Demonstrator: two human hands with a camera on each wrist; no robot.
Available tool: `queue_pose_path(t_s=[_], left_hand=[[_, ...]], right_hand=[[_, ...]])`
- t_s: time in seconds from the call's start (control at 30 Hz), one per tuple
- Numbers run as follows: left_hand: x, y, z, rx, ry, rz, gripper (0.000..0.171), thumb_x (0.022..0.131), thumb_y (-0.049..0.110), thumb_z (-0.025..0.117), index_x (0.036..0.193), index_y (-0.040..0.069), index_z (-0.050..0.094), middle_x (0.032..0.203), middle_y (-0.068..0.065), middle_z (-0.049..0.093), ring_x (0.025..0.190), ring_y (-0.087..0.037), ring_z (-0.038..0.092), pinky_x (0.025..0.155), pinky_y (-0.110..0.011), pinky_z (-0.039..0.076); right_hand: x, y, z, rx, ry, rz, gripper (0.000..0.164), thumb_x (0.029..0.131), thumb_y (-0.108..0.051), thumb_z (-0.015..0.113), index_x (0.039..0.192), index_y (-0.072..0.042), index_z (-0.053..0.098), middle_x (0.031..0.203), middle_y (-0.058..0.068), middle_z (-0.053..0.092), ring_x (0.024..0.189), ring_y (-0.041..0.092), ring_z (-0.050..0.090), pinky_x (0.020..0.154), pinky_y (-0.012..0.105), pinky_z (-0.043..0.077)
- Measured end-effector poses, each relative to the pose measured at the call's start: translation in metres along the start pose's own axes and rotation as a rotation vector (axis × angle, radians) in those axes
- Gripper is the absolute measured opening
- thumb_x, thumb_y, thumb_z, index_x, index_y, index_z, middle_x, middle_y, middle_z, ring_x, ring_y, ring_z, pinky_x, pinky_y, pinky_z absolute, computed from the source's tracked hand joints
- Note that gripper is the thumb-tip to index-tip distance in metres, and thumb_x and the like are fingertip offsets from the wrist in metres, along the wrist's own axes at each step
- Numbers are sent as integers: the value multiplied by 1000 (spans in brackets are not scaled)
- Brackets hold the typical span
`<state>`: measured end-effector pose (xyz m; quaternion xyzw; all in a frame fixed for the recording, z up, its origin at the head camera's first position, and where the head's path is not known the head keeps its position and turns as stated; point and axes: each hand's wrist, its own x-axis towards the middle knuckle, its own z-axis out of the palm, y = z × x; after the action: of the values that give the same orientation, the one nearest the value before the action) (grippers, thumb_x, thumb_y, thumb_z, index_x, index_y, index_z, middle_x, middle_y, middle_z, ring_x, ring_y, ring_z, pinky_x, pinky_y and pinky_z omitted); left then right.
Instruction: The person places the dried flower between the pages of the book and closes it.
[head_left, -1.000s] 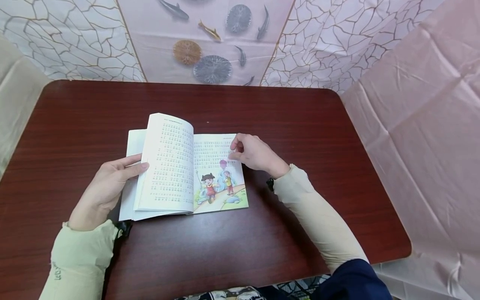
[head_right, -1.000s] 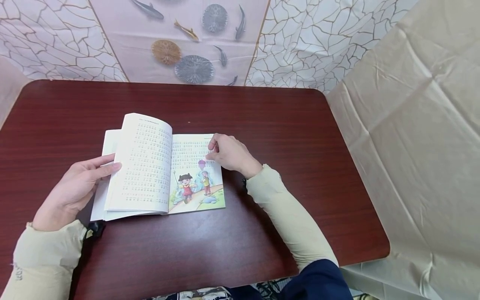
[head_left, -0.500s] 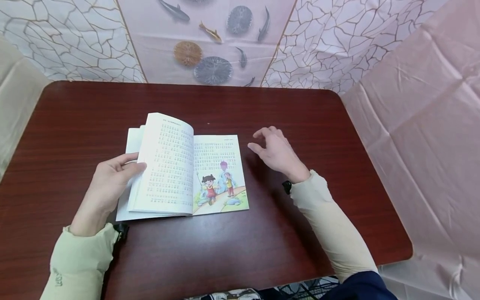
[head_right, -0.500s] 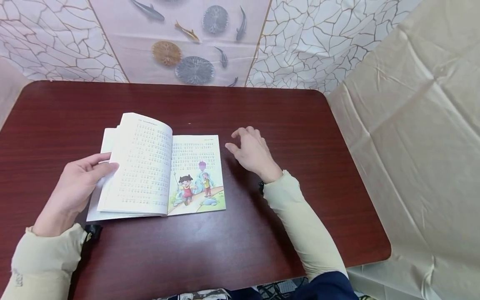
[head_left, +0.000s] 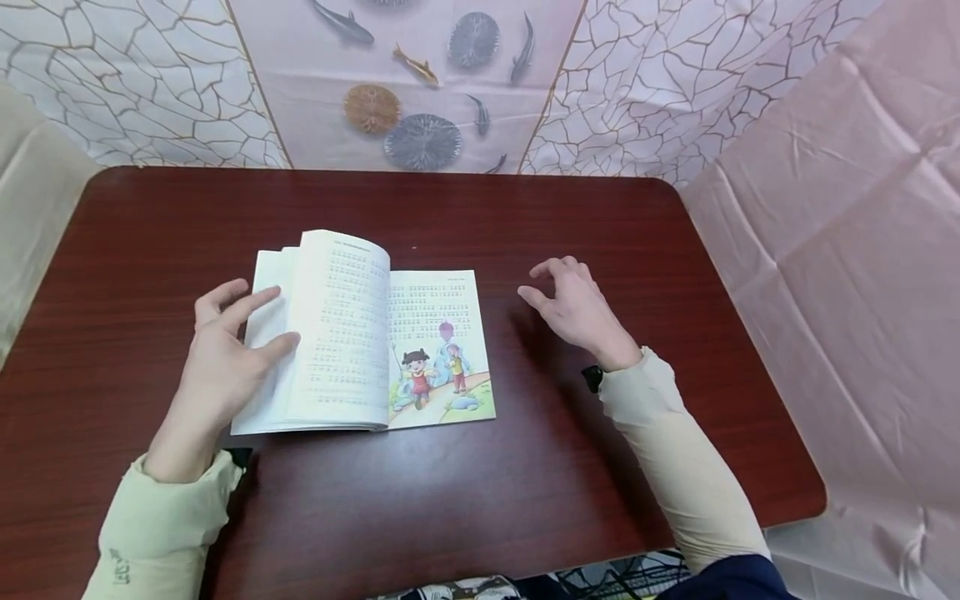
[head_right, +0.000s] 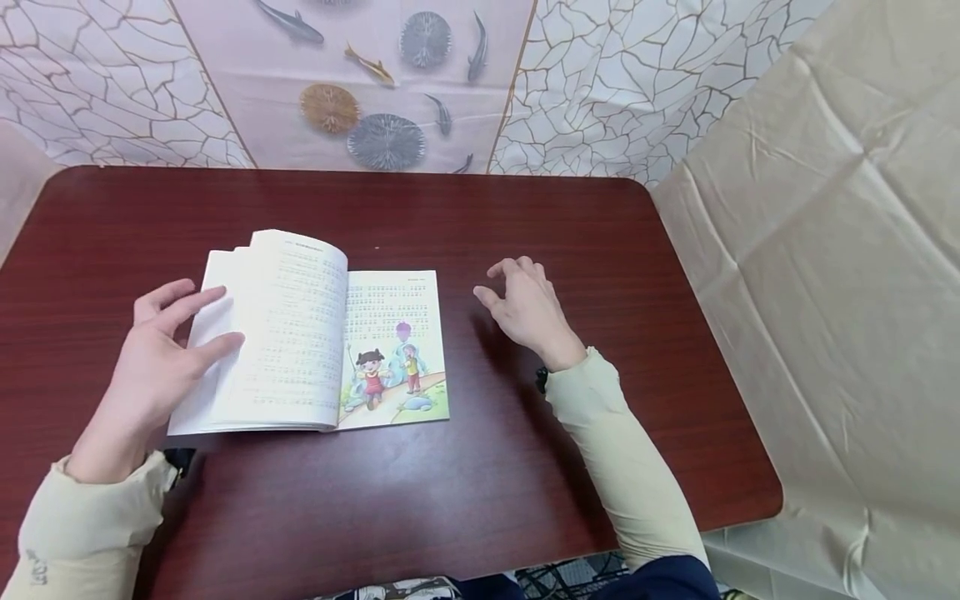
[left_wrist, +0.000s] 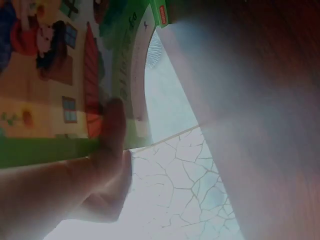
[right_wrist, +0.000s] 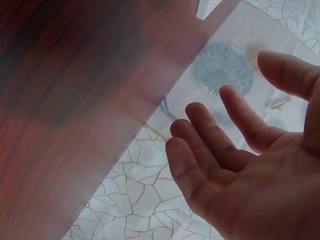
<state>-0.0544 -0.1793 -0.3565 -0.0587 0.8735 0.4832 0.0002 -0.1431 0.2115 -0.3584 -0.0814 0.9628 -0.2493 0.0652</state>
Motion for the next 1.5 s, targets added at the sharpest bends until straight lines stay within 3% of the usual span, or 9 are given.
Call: queue_pose_path(t_s=[0.13,0.33,0.63,0.87,0.93,1.03,1.2,1.3,1.5], left_hand=[[2,0,1,67,-22,21,76,85,7,73,149,1,33,156,-17,9,137,-43,28,103,-57,31],[5,0,2,164,-90,28,76,86,11,71,149,-1,32,154,-23,17,132,-49,31,98,-61,31],[4,7,0,137,-105,51,79,88,11,70,152,0,24,153,-22,22,126,-45,39,94,-56,37],[-3,28,0,-191,-170,121,75,99,24,59,157,16,12,149,-16,38,116,-18,54,78,-15,48],[-5,34,4,-309,-226,161,61,103,28,51,155,14,23,145,-18,44,114,-13,57,85,-18,48],[-6,39,12,-349,-309,226,46,106,31,39,147,10,42,138,-16,52,116,-14,57,95,-27,45],[-9,43,41,-32,-503,305,45,104,42,41,145,23,47,148,0,44,136,-20,38,109,-48,32],[-14,43,65,138,-600,369,47,101,46,49,144,26,49,153,-2,36,140,-24,31,110,-51,29],[-26,37,102,380,-585,512,48,96,40,60,135,13,58,152,-15,34,139,-36,31,107,-55,31]], right_hand=[[-2,6,-2,-7,8,12,42,96,-35,62,125,-5,56,127,15,49,122,33,37,94,48,38],[-4,12,-5,-24,15,23,44,96,-35,62,126,-4,55,127,17,49,121,34,37,97,49,35],[-6,20,-10,-22,27,52,44,96,-35,62,127,-5,55,128,17,48,122,34,36,99,50,34],[-8,26,-16,-9,27,58,45,96,-35,61,128,-5,53,130,17,47,123,34,36,99,51,35],[-9,27,-17,-7,29,60,45,97,-35,61,128,-4,53,130,18,47,123,35,35,98,52,35],[-10,30,-19,-6,31,65,45,96,-36,60,128,-4,53,130,18,47,122,35,36,98,52,35],[-12,35,-20,3,39,65,46,97,-37,60,127,-4,54,128,19,48,120,36,37,96,52,36],[-14,37,-21,8,43,63,46,97,-36,60,127,-2,54,127,20,49,118,36,38,95,52,36],[-16,38,-20,4,44,63,47,96,-36,61,127,-1,55,126,20,49,115,36,39,94,51,37]])
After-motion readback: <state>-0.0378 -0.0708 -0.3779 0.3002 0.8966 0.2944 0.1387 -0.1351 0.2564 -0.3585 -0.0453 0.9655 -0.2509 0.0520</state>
